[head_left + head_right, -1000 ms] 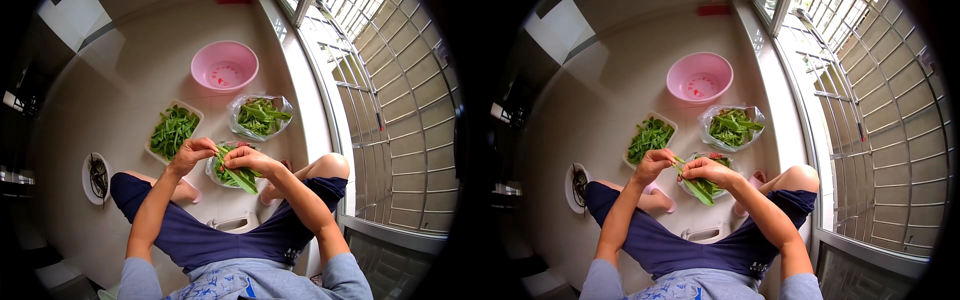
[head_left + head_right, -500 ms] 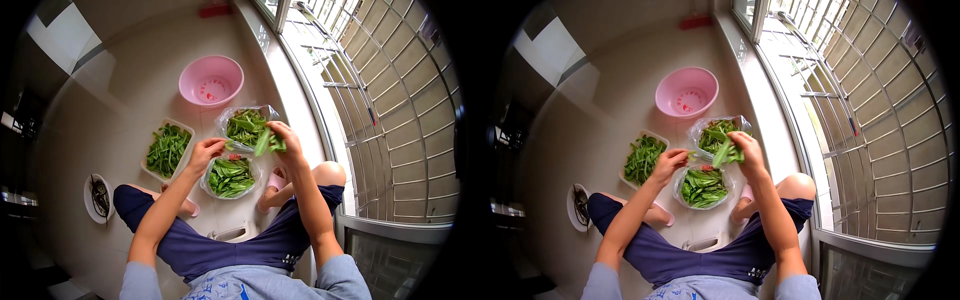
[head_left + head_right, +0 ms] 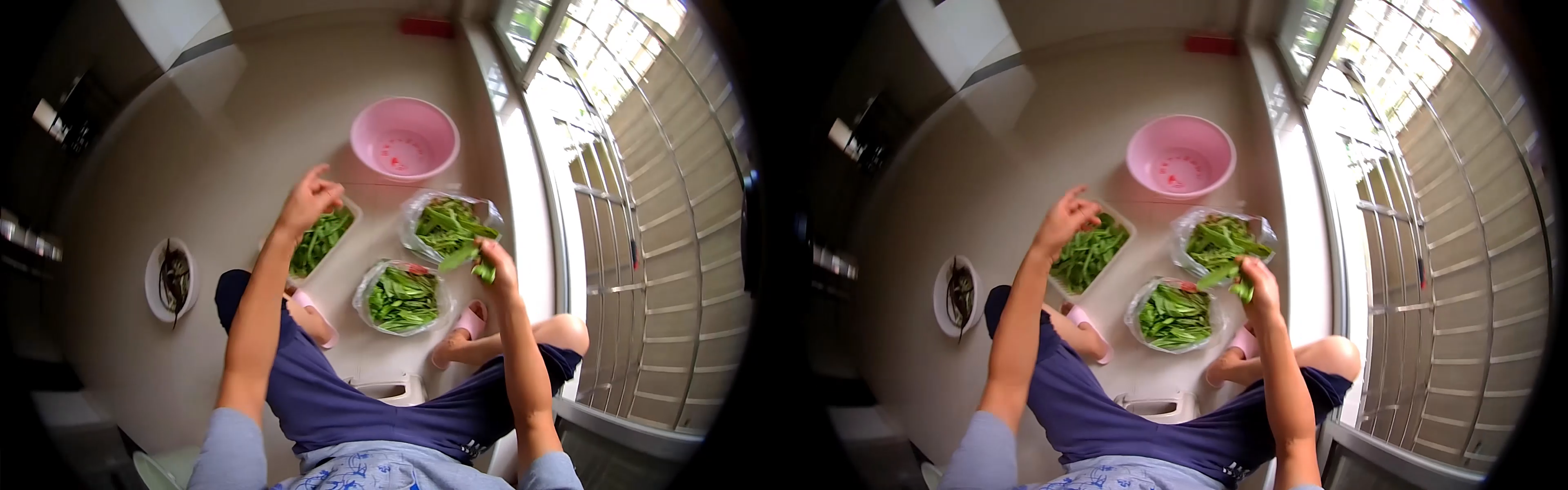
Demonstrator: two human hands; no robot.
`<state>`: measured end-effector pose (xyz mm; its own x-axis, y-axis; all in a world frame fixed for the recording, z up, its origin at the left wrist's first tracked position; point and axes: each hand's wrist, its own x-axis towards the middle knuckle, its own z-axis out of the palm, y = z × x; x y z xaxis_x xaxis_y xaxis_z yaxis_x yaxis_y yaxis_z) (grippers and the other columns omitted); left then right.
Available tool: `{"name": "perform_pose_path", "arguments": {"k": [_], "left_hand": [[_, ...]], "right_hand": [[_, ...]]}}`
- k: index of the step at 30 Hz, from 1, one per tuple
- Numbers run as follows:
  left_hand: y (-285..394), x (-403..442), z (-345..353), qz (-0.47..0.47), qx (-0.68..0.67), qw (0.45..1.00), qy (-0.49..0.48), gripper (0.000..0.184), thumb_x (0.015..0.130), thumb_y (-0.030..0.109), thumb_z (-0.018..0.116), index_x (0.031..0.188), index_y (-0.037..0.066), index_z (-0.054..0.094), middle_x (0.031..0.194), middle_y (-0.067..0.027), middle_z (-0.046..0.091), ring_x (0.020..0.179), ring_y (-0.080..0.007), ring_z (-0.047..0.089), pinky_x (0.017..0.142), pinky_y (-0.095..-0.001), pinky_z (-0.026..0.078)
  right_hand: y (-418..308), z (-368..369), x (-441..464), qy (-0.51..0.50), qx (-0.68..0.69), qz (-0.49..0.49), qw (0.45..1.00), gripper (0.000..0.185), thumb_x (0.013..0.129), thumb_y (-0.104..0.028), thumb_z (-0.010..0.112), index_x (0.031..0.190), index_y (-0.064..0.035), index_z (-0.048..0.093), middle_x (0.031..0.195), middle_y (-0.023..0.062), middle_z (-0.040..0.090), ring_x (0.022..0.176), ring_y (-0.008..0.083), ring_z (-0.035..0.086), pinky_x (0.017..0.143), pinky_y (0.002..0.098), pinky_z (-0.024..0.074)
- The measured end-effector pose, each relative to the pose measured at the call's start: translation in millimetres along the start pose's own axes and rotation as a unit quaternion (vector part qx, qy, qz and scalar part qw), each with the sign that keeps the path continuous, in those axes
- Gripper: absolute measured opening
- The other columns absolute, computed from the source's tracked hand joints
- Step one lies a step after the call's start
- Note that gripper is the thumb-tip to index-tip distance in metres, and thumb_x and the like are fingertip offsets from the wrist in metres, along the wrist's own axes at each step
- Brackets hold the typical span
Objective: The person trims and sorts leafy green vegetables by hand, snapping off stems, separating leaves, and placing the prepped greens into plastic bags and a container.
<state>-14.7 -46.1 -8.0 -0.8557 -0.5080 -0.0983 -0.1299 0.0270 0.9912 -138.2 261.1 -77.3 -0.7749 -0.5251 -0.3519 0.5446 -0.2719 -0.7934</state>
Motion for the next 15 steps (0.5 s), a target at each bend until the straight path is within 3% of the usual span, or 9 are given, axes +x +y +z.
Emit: {"name": "perform_pose_path", "arguments": {"k": [1,2,4,6,10,12,15], "left_hand": [[7.6,-2.9,-20.3,-0.001,-0.052,0.997,0.059,0.043,0.077,0.011,0.052,0.113,-0.005,0.035,0.081,-0.0083,0.056,0.067,-0.0101,0.053,0.059,-0.0214,0.043],[16.5,-5.8,-36.9,-0.002,-0.058,0.995,0.076,0.043,0.077,0.011,0.052,0.113,-0.005,0.035,0.081,-0.0083,0.056,0.067,-0.0101,0.053,0.059,-0.0214,0.043],[33.3,-17.0,-62.8,0.088,-0.096,0.983,0.127,0.035,0.077,0.012,0.051,0.106,-0.004,0.041,0.082,-0.0081,0.056,0.068,-0.0099,0.052,0.061,-0.0209,0.043],[41.0,-34.1,-81.8,0.085,-0.093,0.981,0.145,0.032,0.078,0.012,0.049,0.107,0.001,0.042,0.084,-0.0073,0.056,0.07,-0.01,0.053,0.065,-0.0218,0.043],[37.2,-60.4,-112.3,0.061,-0.089,0.981,0.16,0.031,0.078,0.013,0.049,0.105,0.0,0.043,0.083,-0.0072,0.056,0.072,-0.0102,0.052,0.067,-0.0213,0.042],[37.6,-64.7,-124.5,0.072,-0.095,0.979,0.164,0.031,0.078,0.013,0.049,0.105,-0.001,0.043,0.083,-0.0071,0.056,0.072,-0.0102,0.052,0.067,-0.0212,0.041],[36.5,-68.5,-136.7,0.079,-0.126,0.973,0.177,0.03,0.078,0.013,0.049,0.104,-0.001,0.044,0.081,-0.0068,0.055,0.072,-0.0099,0.051,0.066,-0.021,0.041]], "right_hand": [[17.4,10.1,-4.2,-0.013,-0.021,0.038,0.999,0.015,0.077,-0.011,0.049,0.088,-0.0002,0.052,0.076,0.0045,0.053,0.06,0.0106,0.047,0.054,0.0205,0.0413],[34.6,18.5,-7.2,-0.031,-0.067,0.085,0.994,0.015,0.077,-0.011,0.049,0.087,0.0006,0.052,0.076,0.0053,0.053,0.06,0.0112,0.049,0.053,0.0209,0.0415],[62.3,35.3,-6.8,-0.013,-0.09,0.215,0.972,0.015,0.078,-0.012,0.049,0.088,-0.0021,0.055,0.072,0.0041,0.054,0.058,0.0114,0.05,0.049,0.022,0.0411],[98.4,45.0,15.3,-0.047,-0.059,0.241,0.968,0.015,0.078,-0.012,0.049,0.088,-0.0024,0.055,0.073,0.0039,0.054,0.057,0.0114,0.05,0.046,0.023,0.0409],[144.8,117.3,65.9,-0.056,-0.209,0.195,0.957,0.015,0.077,-0.01,0.049,0.086,0.0,0.055,0.072,0.0052,0.053,0.058,0.0119,0.05,0.046,0.0223,0.0401],[166.7,147.3,99.1,-0.068,-0.196,0.18,0.962,0.015,0.077,-0.01,0.05,0.085,0.0022,0.055,0.072,0.0063,0.053,0.058,0.012,0.049,0.045,0.0208,0.0385],[174.4,194.0,141.4,-0.102,-0.29,0.154,0.939,0.017,0.076,-0.01,0.049,0.086,0.0028,0.054,0.071,0.0071,0.053,0.056,0.0119,0.049,0.044,0.0205,0.0371]]}}
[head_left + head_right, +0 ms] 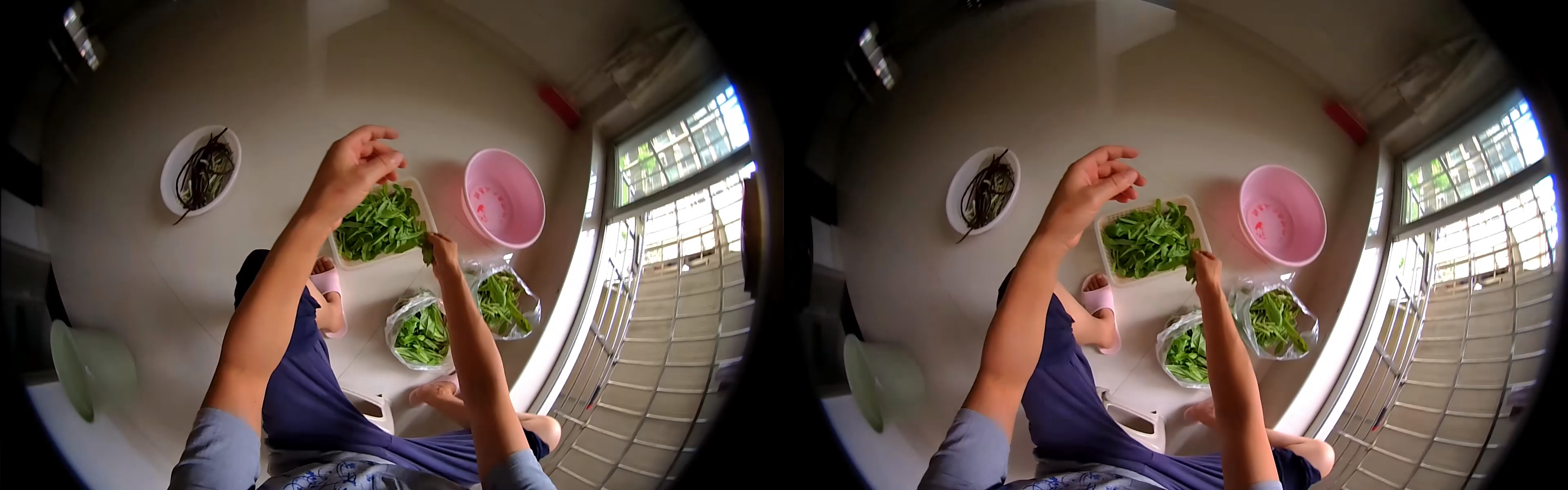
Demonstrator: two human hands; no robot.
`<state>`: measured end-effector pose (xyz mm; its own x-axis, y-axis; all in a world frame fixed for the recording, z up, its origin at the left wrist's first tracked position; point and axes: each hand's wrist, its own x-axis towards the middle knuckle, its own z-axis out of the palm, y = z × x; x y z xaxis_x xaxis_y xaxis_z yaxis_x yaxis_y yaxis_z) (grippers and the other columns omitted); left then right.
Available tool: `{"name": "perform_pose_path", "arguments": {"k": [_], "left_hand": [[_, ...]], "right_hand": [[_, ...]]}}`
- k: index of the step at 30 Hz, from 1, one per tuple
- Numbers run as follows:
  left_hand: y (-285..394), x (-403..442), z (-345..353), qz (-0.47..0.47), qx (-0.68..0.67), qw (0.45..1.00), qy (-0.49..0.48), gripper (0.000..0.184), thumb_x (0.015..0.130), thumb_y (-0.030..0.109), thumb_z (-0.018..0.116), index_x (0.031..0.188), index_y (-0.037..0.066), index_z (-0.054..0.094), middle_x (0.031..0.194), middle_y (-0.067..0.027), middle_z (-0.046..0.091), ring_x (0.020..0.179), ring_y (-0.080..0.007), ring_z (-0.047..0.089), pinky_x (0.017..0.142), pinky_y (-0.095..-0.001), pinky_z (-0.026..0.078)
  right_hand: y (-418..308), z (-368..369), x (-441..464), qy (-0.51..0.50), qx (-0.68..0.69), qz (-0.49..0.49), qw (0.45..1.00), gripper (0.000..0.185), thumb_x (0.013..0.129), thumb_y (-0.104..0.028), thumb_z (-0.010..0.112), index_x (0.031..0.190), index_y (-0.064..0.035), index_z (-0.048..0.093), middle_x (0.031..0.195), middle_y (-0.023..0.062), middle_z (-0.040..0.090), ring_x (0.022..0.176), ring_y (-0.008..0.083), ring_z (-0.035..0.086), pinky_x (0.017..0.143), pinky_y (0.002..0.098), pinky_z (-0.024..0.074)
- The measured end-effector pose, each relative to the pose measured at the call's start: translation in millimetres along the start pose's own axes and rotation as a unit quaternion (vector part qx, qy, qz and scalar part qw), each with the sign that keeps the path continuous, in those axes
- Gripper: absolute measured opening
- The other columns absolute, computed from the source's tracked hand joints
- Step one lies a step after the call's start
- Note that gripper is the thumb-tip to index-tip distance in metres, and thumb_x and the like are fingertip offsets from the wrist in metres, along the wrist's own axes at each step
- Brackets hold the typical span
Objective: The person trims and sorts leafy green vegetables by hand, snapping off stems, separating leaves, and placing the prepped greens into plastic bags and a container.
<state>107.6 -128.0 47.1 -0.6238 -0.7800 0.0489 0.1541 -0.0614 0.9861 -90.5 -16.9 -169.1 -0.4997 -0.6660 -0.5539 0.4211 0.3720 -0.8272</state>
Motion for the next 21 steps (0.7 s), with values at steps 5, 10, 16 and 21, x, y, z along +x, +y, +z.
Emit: {"name": "perform_pose_path", "arguments": {"k": [5,10,16,21], "left_hand": [[-2.7,10.6,-4.0,-0.001,-0.008,1.0,-0.014,0.028,0.078,0.011,0.05,0.102,-0.002,0.044,0.081,-0.0089,0.055,0.07,-0.0104,0.051,0.065,-0.0211,0.043],[-1.0,15.2,-6.5,0.007,0.025,1.0,-0.015,0.028,0.078,0.011,0.05,0.102,-0.003,0.044,0.082,-0.01,0.054,0.069,-0.0108,0.051,0.065,-0.0212,0.043],[-10.1,13.8,-3.5,0.026,0.048,0.998,-0.013,0.027,0.076,0.01,0.052,0.1,-0.001,0.048,0.079,-0.0072,0.056,0.068,-0.0093,0.051,0.062,-0.0204,0.042],[-14.1,9.0,15.5,0.052,0.105,0.992,-0.034,0.029,0.074,0.01,0.055,0.1,-0.001,0.048,0.079,-0.0049,0.054,0.067,-0.0087,0.05,0.062,-0.0202,0.041]], "right_hand": [[-26.5,27.1,50.9,0.02,-0.063,0.024,0.998,0.013,0.073,-0.014,0.05,0.07,-0.0017,0.052,0.053,0.0004,0.04,0.043,0.009,0.035,0.037,0.0225,0.0263],[-35.2,19.0,47.8,-0.011,0.055,-0.012,0.998,0.01,0.073,-0.006,0.046,0.067,-0.0001,0.052,0.056,0.0023,0.043,0.044,0.0083,0.037,0.039,0.0189,0.0292],[17.6,-49.3,-10.3,0.062,-0.105,-0.041,0.992,0.019,0.068,0.0,0.048,0.084,0.0042,0.058,0.068,0.0091,0.056,0.055,0.0121,0.051,0.049,0.021,0.0423],[163.2,-170.1,-57.4,0.007,-0.363,-0.01,0.932,0.016,0.069,-0.009,0.048,0.074,-0.0102,0.064,0.06,0.0048,0.058,0.06,0.0113,0.055,0.057,0.0257,0.0434]]}}
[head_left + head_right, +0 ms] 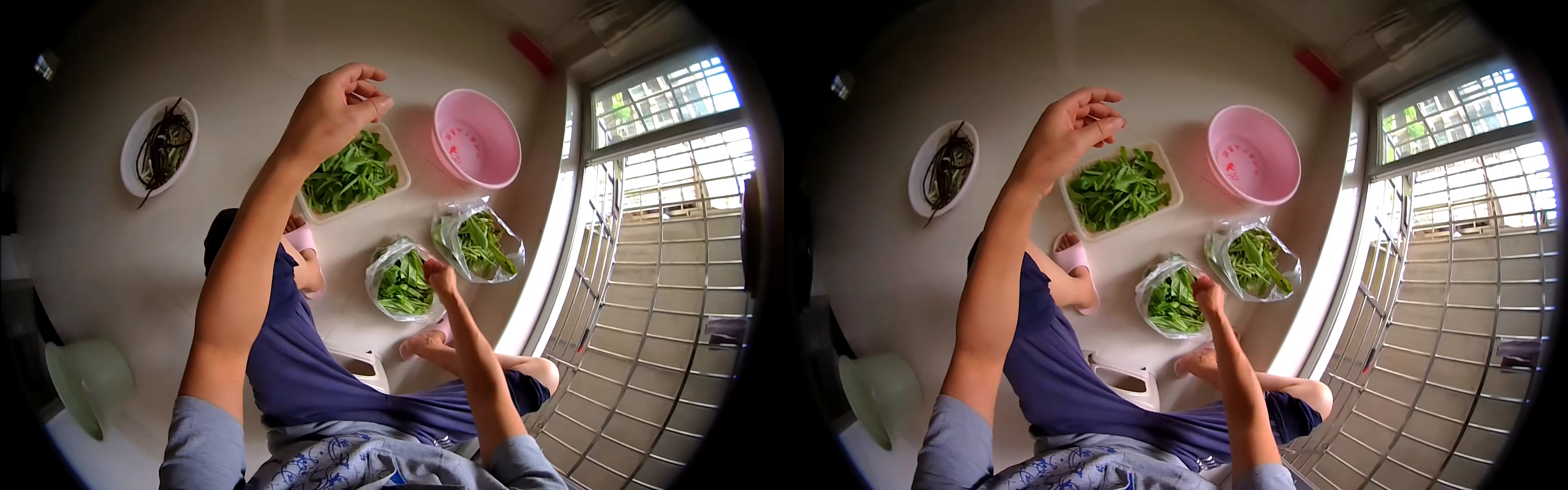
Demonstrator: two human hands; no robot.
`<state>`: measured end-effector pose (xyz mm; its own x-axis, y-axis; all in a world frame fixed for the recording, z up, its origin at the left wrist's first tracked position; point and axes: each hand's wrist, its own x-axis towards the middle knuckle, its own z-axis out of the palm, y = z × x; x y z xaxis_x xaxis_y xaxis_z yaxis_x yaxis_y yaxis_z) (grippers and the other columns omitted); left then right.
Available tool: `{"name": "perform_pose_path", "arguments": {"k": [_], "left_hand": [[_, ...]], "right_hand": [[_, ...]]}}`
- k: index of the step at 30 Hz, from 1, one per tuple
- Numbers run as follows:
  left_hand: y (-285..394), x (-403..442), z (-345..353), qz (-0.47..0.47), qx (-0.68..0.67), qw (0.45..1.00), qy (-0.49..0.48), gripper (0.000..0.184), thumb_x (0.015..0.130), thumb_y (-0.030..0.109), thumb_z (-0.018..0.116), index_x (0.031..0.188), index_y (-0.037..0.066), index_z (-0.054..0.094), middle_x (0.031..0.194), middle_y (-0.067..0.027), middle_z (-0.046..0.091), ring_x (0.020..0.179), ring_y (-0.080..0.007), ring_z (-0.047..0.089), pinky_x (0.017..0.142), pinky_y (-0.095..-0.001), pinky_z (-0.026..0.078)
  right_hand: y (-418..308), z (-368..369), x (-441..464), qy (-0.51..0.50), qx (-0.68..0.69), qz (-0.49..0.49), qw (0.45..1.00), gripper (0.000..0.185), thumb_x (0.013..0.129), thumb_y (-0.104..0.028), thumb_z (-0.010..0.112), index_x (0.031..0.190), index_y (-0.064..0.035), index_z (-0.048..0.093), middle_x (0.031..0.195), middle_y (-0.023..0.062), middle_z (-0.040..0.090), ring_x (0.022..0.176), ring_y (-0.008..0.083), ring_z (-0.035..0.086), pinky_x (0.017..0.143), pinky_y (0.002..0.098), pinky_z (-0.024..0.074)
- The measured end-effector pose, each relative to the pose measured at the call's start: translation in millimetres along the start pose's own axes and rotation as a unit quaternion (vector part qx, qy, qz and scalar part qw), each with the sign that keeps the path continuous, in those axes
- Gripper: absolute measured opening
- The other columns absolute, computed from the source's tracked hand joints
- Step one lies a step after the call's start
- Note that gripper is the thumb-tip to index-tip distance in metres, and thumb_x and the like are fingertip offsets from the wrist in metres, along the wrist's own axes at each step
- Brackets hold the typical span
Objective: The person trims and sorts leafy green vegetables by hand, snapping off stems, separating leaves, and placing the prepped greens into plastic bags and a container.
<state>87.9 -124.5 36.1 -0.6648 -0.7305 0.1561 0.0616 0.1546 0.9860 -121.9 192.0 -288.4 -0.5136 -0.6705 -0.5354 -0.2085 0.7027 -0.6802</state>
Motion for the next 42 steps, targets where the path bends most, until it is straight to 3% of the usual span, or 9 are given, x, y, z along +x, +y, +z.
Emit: {"name": "perform_pose_path", "arguments": {"k": [6,9,12,14,18,21,24,32,42], "left_hand": [[-5.9,5.7,36.4,0.006,0.075,0.996,-0.049,0.03,0.074,0.01,0.055,0.1,-0.003,0.047,0.082,-0.0065,0.053,0.068,-0.0089,0.05,0.063,-0.0204,0.042],[-2.9,2.4,52.1,0.022,0.114,0.99,-0.079,0.03,0.074,0.011,0.055,0.1,-0.003,0.048,0.083,-0.0062,0.053,0.068,-0.009,0.05,0.062,-0.0208,0.043],[-2.4,0.4,63.2,0.036,0.11,0.989,-0.088,0.031,0.07,0.015,0.057,0.095,-0.002,0.051,0.078,-0.0083,0.057,0.065,-0.0138,0.054,0.061,-0.0259,0.044],[1.2,0.6,68.6,0.032,0.162,0.979,-0.116,0.029,0.074,0.011,0.055,0.1,-0.001,0.049,0.082,-0.0053,0.055,0.066,-0.0088,0.05,0.063,-0.0216,0.043],[4.3,0.9,75.4,0.024,0.184,0.973,-0.134,0.029,0.074,0.012,0.056,0.099,0.0,0.05,0.08,-0.0053,0.055,0.067,-0.0089,0.05,0.063,-0.0218,0.043],[1.8,0.4,76.0,0.031,0.173,0.972,-0.156,0.028,0.074,0.011,0.055,0.099,-0.001,0.05,0.08,-0.0052,0.055,0.068,-0.0089,0.051,0.064,-0.0217,0.043],[-0.7,0.0,74.1,0.034,0.129,0.979,-0.154,0.029,0.071,0.015,0.057,0.094,-0.002,0.052,0.077,-0.0089,0.057,0.072,-0.0147,0.054,0.067,-0.0256,0.043],[-23.1,-12.6,77.4,0.019,0.158,0.964,-0.212,0.024,0.075,0.009,0.054,0.096,-0.001,0.051,0.077,-0.004,0.054,0.072,-0.0083,0.051,0.066,-0.0218,0.042],[-103.4,-85.7,148.3,-0.025,0.257,0.876,-0.408,0.032,0.072,0.018,0.056,0.099,0.001,0.053,0.092,-0.0138,0.057,0.084,-0.0192,0.054,0.075,-0.0278,0.042]], "right_hand": [[2.5,9.9,-98.8,-0.018,-0.123,0.104,0.987,0.023,0.066,-0.009,0.048,0.084,-0.01,0.063,0.075,0.0113,0.06,0.065,0.0198,0.057,0.063,0.0274,0.044],[4.8,23.6,-104.9,-0.009,-0.193,-0.034,0.98,0.022,0.067,-0.01,0.048,0.084,-0.0102,0.062,0.108,0.018,0.047,0.092,0.0324,0.048,0.082,0.0327,0.0377],[8.9,41.4,-96.0,-0.061,-0.319,-0.11,0.939,0.031,0.065,-0.01,0.043,0.09,-0.0153,0.06,0.108,0.0177,0.045,0.107,0.0314,0.036,0.089,0.0347,0.033],[36.9,67.8,-81.4,-0.063,-0.313,-0.056,0.946,0.038,0.068,-0.012,0.039,0.101,-0.0234,0.056,0.128,0.013,0.025,0.115,0.033,0.026,0.093,0.0362,0.0284],[20.0,80.5,-77.6,-0.078,-0.326,-0.027,0.942,0.034,0.07,-0.012,0.037,0.098,-0.019,0.056,0.125,0.0135,0.029,0.114,0.0328,0.027,0.092,0.0382,0.0299],[10.4,74.9,-75.4,-0.111,-0.274,0.002,0.955,0.027,0.071,-0.011,0.037,0.089,-0.0104,0.057,0.112,0.0147,0.044,0.102,0.0319,0.042,0.084,0.0377,0.0369],[7.4,53.6,-81.7,0.028,-0.196,-0.061,0.978,0.023,0.075,-0.008,0.039,0.088,-0.0031,0.056,0.086,0.0139,0.056,0.077,0.0289,0.055,0.068,0.0331,0.0431],[-42.2,-23.4,-138.7,0.011,0.43,0.019,0.903,0.029,0.082,-0.012,0.041,0.105,0.0065,0.045,0.103,0.0137,0.051,0.099,0.021,0.046,0.085,0.0306,0.0377],[-113.8,-63.1,-191.9,-0.025,0.444,-0.099,0.89,0.026,0.082,-0.01,0.043,0.101,0.0077,0.046,0.1,0.0147,0.052,0.095,0.0224,0.05,0.086,0.033,0.039]]}}
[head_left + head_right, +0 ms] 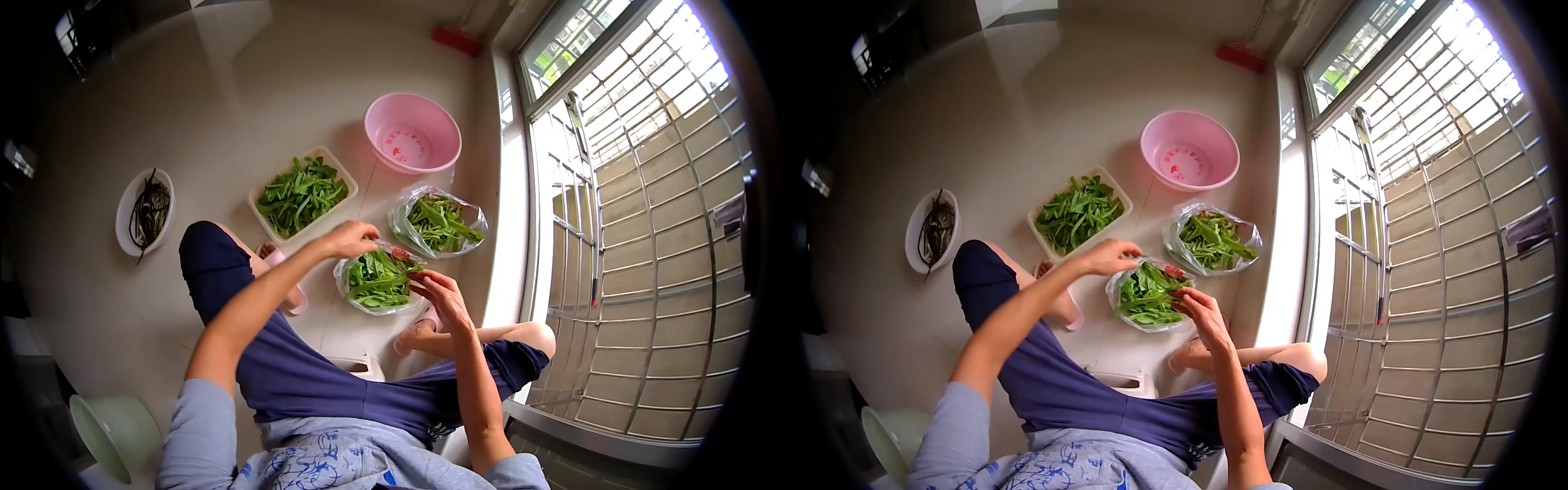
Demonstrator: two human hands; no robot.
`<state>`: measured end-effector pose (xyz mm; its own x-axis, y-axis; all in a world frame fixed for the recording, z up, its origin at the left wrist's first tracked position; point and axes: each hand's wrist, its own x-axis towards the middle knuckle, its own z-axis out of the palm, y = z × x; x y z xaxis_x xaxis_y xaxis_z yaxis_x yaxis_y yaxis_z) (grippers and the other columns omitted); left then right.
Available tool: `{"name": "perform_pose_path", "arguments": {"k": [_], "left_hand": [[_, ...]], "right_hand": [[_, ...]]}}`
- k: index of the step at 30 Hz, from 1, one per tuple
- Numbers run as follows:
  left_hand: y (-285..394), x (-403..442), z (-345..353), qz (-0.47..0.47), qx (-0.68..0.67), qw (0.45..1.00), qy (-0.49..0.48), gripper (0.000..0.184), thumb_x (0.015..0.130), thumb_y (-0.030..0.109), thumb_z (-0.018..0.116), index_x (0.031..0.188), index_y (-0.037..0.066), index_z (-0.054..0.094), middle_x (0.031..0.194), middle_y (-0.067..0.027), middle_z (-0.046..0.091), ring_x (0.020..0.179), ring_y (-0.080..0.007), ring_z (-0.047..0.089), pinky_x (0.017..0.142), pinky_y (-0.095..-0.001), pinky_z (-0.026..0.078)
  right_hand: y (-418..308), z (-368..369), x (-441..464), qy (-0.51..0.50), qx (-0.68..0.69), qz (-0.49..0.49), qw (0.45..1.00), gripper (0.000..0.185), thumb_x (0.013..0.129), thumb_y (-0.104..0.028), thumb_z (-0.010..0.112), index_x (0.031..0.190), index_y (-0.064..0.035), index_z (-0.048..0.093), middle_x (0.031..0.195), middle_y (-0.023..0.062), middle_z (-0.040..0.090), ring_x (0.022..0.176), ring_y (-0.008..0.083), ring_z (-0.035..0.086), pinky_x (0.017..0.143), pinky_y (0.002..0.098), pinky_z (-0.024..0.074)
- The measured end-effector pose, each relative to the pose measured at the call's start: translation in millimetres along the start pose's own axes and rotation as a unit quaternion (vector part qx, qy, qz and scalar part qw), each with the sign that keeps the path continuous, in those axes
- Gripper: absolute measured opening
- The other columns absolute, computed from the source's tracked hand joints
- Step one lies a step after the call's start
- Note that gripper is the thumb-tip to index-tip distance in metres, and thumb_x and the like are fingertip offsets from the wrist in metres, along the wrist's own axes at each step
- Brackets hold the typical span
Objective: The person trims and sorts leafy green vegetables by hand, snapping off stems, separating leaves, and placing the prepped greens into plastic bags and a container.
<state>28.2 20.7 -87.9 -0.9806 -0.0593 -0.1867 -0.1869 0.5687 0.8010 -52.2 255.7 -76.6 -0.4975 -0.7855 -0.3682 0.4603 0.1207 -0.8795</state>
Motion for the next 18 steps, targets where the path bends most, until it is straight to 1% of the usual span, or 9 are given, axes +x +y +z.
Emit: {"name": "perform_pose_path", "arguments": {"k": [2,6,7,10,12,13,14,17,18], "left_hand": [[-3.8,9.4,28.4,-0.053,-0.193,0.979,0.02,0.033,0.077,0.021,0.053,0.102,0.0,0.05,0.094,-0.0108,0.056,0.086,-0.0166,0.053,0.076,-0.0261,0.041],[24.0,6.6,46.6,-0.093,-0.362,0.924,-0.076,0.037,0.084,0.033,0.042,0.109,0.006,0.046,0.099,-0.0033,0.052,0.092,-0.0088,0.046,0.08,-0.0223,0.035],[19.6,10.1,54.7,-0.072,-0.406,0.905,-0.1,0.038,0.085,0.035,0.037,0.111,0.008,0.044,0.101,-0.0021,0.052,0.092,-0.0075,0.045,0.079,-0.0222,0.036],[28.4,9.9,61.9,-0.068,-0.577,0.807,-0.102,0.04,0.086,0.034,0.034,0.112,0.005,0.041,0.104,-0.005,0.05,0.092,-0.0116,0.048,0.08,-0.0261,0.038],[46.0,2.5,56.2,-0.04,-0.606,0.788,-0.095,0.038,0.086,0.032,0.036,0.112,0.005,0.041,0.103,-0.0059,0.051,0.091,-0.0128,0.049,0.079,-0.0274,0.039],[50.7,0.8,54.6,-0.009,-0.64,0.763,-0.09,0.036,0.085,0.029,0.037,0.112,0.005,0.04,0.101,-0.0068,0.052,0.09,-0.014,0.05,0.079,-0.0287,0.039],[51.4,-0.3,53.4,-0.009,-0.636,0.766,-0.089,0.036,0.085,0.029,0.037,0.112,0.005,0.04,0.101,-0.0068,0.052,0.09,-0.014,0.05,0.079,-0.0287,0.039],[52.0,-5.5,49.9,0.009,-0.697,0.716,-0.044,0.031,0.085,0.021,0.039,0.11,0.004,0.042,0.099,-0.0098,0.053,0.087,-0.0176,0.053,0.078,-0.0303,0.042],[55.5,-8.0,46.4,0.007,-0.695,0.718,-0.042,0.031,0.085,0.021,0.039,0.11,0.004,0.042,0.099,-0.0098,0.053,0.087,-0.0176,0.053,0.078,-0.0303,0.042]], "right_hand": [[-13.8,1.3,-7.9,-0.01,0.036,0.012,0.999,0.024,0.082,-0.011,0.045,0.097,0.0065,0.048,0.096,0.0143,0.053,0.092,0.0222,0.051,0.085,0.0336,0.0402],[-39.7,4.7,-21.6,-0.053,0.112,-0.018,0.992,0.021,0.081,-0.011,0.045,0.094,0.005,0.05,0.093,0.0137,0.054,0.091,0.0242,0.052,0.084,0.0376,0.0407],[-44.1,4.5,-24.2,-0.065,0.135,-0.025,0.988,0.021,0.08,-0.011,0.046,0.094,0.005,0.05,0.093,0.0137,0.053,0.093,0.0255,0.051,0.085,0.0412,0.0398],[-55.1,0.7,-28.2,-0.12,0.157,-0.048,0.979,0.022,0.081,-0.013,0.046,0.092,0.0054,0.05,0.095,0.0131,0.052,0.09,0.0249,0.052,0.085,0.037,0.0404],[-65.7,-0.2,-28.3,-0.14,0.168,-0.058,0.974,0.021,0.081,-0.013,0.045,0.091,0.0053,0.05,0.094,0.0136,0.052,0.091,0.0256,0.052,0.085,0.0388,0.0401],[-68.1,-4.9,-25.8,-0.149,0.171,-0.056,0.972,0.022,0.08,-0.013,0.048,0.092,0.0052,0.05,0.093,0.0139,0.053,0.093,0.0262,0.051,0.085,0.0431,0.0386],[-70.7,-9.6,-23.3,-0.158,0.173,-0.053,0.971,0.023,0.078,-0.013,0.05,0.092,0.005,0.05,0.093,0.0141,0.053,0.096,0.0268,0.049,0.086,0.0475,0.0371],[-84.3,-16.0,-20.1,-0.149,0.171,-0.063,0.972,0.023,0.078,-0.014,0.051,0.091,0.0046,0.051,0.093,0.0146,0.053,0.094,0.0267,0.05,0.085,0.0478,0.0375],[-91.4,-15.2,-20.1,-0.159,0.168,-0.062,0.971,0.022,0.078,-0.013,0.05,0.091,0.005,0.051,0.093,0.0144,0.054,0.092,0.0264,0.051,0.084,0.0467,0.0384]]}}
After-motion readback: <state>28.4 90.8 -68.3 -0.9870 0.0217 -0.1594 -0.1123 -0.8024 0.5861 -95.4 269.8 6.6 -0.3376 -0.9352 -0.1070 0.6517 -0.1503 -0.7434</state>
